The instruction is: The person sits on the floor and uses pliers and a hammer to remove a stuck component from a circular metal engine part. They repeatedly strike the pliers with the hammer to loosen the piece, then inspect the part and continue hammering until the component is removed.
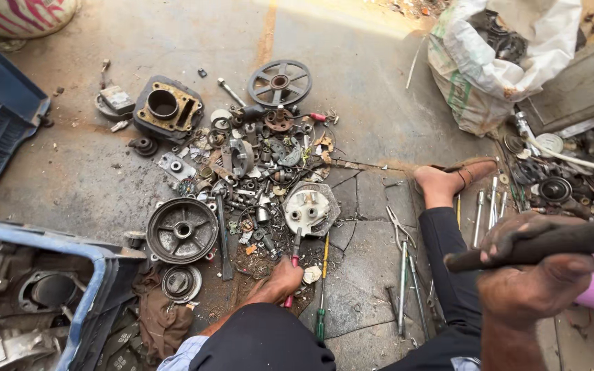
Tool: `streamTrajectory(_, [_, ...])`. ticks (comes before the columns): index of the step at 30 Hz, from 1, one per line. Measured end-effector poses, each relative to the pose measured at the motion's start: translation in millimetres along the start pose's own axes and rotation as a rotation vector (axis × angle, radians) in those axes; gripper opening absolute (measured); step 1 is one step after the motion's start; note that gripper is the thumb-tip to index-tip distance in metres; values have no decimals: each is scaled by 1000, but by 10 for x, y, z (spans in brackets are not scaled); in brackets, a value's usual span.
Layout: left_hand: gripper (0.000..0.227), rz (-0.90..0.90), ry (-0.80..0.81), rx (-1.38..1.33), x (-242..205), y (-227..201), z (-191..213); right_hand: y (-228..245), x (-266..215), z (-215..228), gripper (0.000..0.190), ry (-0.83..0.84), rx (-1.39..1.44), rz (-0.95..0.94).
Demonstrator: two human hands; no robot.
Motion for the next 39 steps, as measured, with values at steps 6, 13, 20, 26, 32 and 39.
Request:
streamTrajectory(6, [44,9,-7,48,-19,-27,59,-1865,-1629,-732,53,525,-773,-551])
streamTrajectory(13, [41,89,78,-50,-50,118,-58,-1664,-2083,37,62,141,-534,-960])
streamTrajectory(20, [44,-70,-56,88,105,-14,-4,80,47,-261,61,-21,-129,-83])
streamTrajectory(26, [40,16,83,39,190,177,-158,-1631,-1360,-841,58,475,-855,-661])
streamTrajectory(32, [43,-69,-93,193,265,33,68,-2111,-2382,-50,69,287,-848,-958])
streamTrajectory(39, [42,31,-26,117,93,57,23,-6,-23,311,54,-1,-146,-285])
Point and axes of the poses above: each hand's wrist, its own x-axis towards the middle knuckle, its own z-axis out of the back of the hand, y = z × x, the point moved 9 cm from there along x, towards the middle knuckle, and after that the axes turned 11 degrees about z, right-handed, at the moved point
